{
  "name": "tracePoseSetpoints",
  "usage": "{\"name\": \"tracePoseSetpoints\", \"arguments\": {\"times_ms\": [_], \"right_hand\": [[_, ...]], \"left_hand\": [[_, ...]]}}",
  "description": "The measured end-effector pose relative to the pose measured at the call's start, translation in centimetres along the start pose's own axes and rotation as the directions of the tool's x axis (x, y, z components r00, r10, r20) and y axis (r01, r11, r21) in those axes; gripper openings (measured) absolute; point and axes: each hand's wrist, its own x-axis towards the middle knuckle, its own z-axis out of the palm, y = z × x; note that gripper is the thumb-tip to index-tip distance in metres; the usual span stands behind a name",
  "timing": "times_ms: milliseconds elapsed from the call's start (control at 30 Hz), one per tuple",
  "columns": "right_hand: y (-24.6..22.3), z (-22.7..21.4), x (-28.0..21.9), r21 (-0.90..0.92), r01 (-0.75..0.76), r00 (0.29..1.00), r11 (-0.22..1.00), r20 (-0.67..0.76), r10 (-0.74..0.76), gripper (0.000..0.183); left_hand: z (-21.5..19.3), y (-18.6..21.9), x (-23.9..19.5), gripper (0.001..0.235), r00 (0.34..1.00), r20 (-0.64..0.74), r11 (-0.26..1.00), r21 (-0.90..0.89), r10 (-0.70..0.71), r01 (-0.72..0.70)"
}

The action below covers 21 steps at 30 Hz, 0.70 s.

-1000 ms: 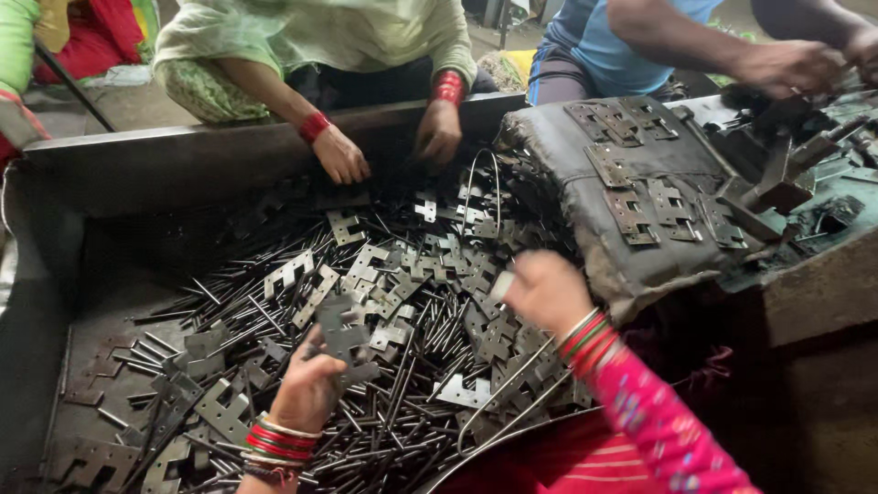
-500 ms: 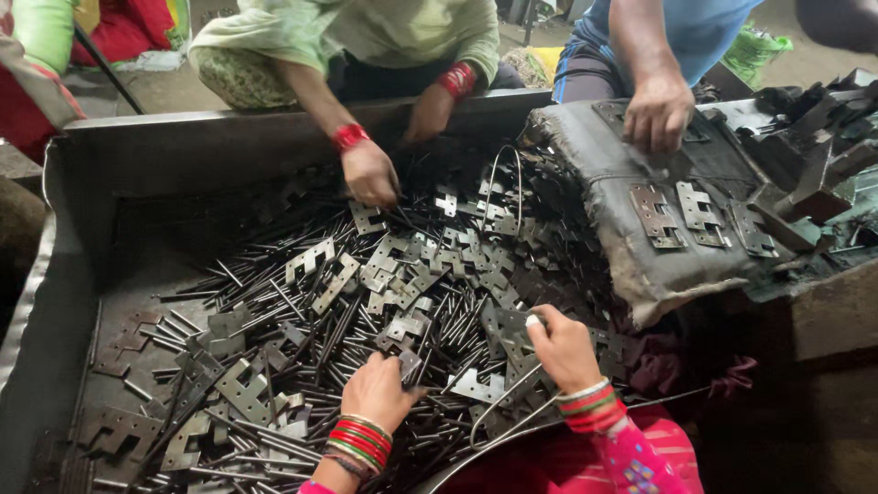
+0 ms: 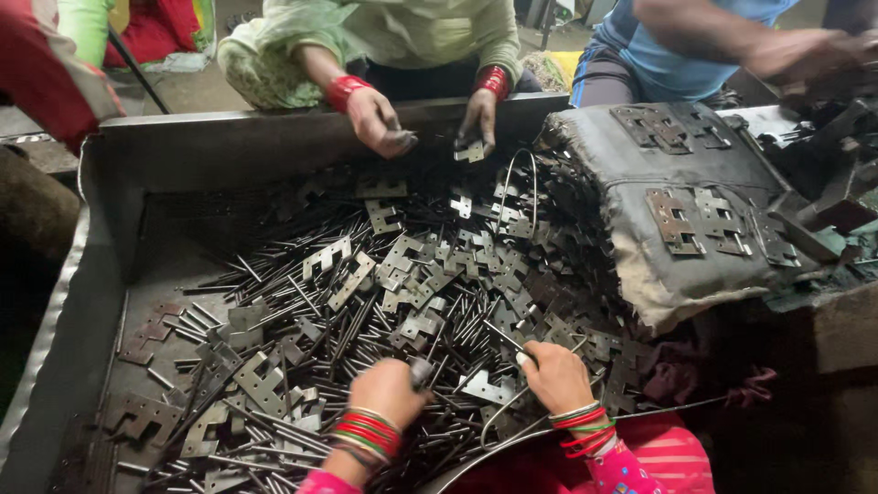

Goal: The person sorts metal hinges and pins from a large metal bin by hand, selecting specific components and setting them aside or moving them within the bin.

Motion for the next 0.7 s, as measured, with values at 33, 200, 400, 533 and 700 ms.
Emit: {"name": "tracePoseSetpoints", "arguments": {"times_ms": [33,200,400,533,700], "right_hand": [[-0.2,0.0,0.1,-0.012,-0.048,0.998,0.999,0.049,0.048,0.022],[0.0,0.3,0.0,-0.043,0.038,0.998,0.998,-0.041,-0.040,0.024],[0.8,0.1,-0.1,0.524,-0.143,0.983,0.839,-0.023,0.182,0.025],[-3.7,-0.9,-1.1,0.853,-0.177,0.966,0.490,0.055,0.254,0.024],[-13.5,-3.2,-3.6,0.602,0.132,0.976,0.788,-0.216,0.001,0.028]], "left_hand": [[1.3,0.6,-0.4,0.035,0.988,-0.098,0.990,0.079,0.123,-0.115],[0.7,-0.3,0.6,0.037,0.987,-0.027,0.983,-0.095,0.156,-0.158],[-1.7,-2.3,2.6,0.041,0.909,0.053,0.227,-0.973,0.412,-0.046],[-1.9,-1.1,1.4,0.039,0.933,0.133,-0.070,-0.984,0.335,0.165],[-0.5,-0.4,1.1,0.043,0.943,0.137,-0.047,-0.986,0.303,0.159]]}}
